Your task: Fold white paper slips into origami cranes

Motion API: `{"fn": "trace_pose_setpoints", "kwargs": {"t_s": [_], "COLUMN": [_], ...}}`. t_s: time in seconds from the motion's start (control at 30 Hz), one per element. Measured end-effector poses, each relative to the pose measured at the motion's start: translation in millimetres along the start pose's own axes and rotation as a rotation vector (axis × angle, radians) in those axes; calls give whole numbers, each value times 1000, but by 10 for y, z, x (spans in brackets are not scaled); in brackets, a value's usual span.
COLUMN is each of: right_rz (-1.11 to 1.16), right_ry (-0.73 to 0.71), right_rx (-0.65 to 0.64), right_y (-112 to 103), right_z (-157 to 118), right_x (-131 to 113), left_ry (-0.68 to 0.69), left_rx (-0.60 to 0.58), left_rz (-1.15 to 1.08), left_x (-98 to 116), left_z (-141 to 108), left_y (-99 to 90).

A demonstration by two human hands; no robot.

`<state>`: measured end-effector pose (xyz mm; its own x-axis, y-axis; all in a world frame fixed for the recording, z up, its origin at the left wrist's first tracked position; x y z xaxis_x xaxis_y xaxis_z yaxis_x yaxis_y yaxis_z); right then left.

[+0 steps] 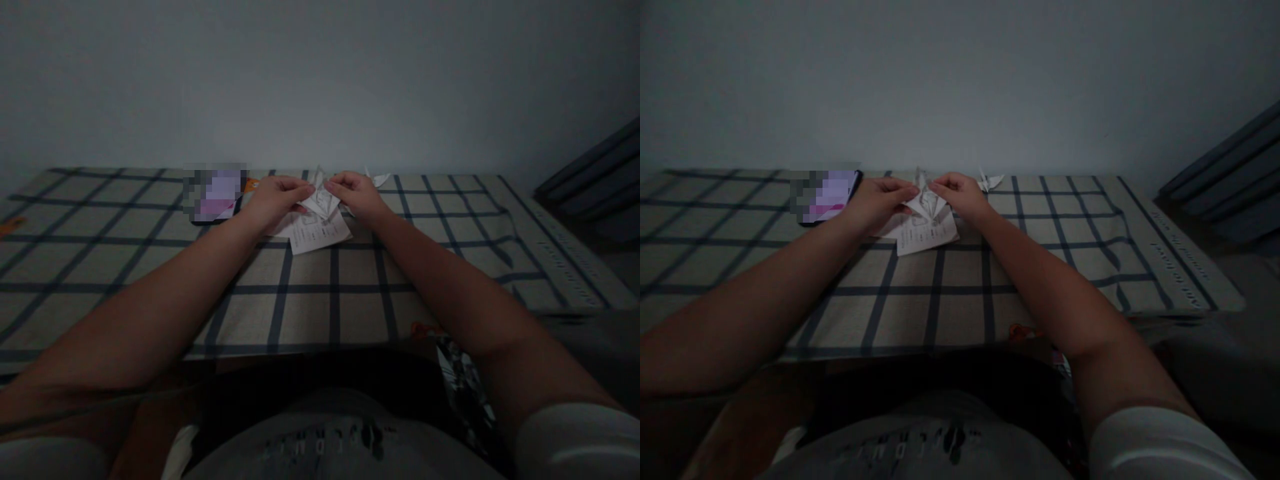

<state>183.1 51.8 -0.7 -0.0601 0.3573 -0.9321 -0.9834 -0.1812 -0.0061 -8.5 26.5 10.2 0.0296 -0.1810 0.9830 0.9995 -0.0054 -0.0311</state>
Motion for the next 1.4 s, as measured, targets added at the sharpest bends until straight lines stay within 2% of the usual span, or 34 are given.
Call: {"fn": "trace_pose_setpoints", "kwargs": {"t_s": [0.23, 0.73, 1.0, 1.17, 1.4], "right_rz": [-18, -176, -158, -158, -172], "right_ry": [0, -42, -65, -62, -60], "right_rx": [-5, -25, -50, -44, -46], "right_y": [7, 8, 10, 11, 18], "right_z": [-22, -73, -57, -57, -65], "right_x": [-28, -127, -125, -114, -112], "left_ry": [-17, -23, -16, -28, -8], "left_rx": [53, 63, 5, -26, 18], "left_rz": [36, 132, 50, 85, 93], "left_x": [72, 92, 22, -27, 35], "left_z": [-48, -71, -57, -19, -64], "left_y": [26, 25, 36, 15, 32]}}
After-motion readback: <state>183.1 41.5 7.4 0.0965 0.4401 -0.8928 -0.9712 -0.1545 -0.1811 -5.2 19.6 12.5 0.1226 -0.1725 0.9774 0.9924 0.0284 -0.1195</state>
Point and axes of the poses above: each hand's wrist, its own z-axis towards the middle knuckle, its own y-axis out of the palm, x = y × z, the point moved 3 cm from there along z, towards the middle knuckle, and after that the axes turned 7 degrees about x, right-handed, at the moved point
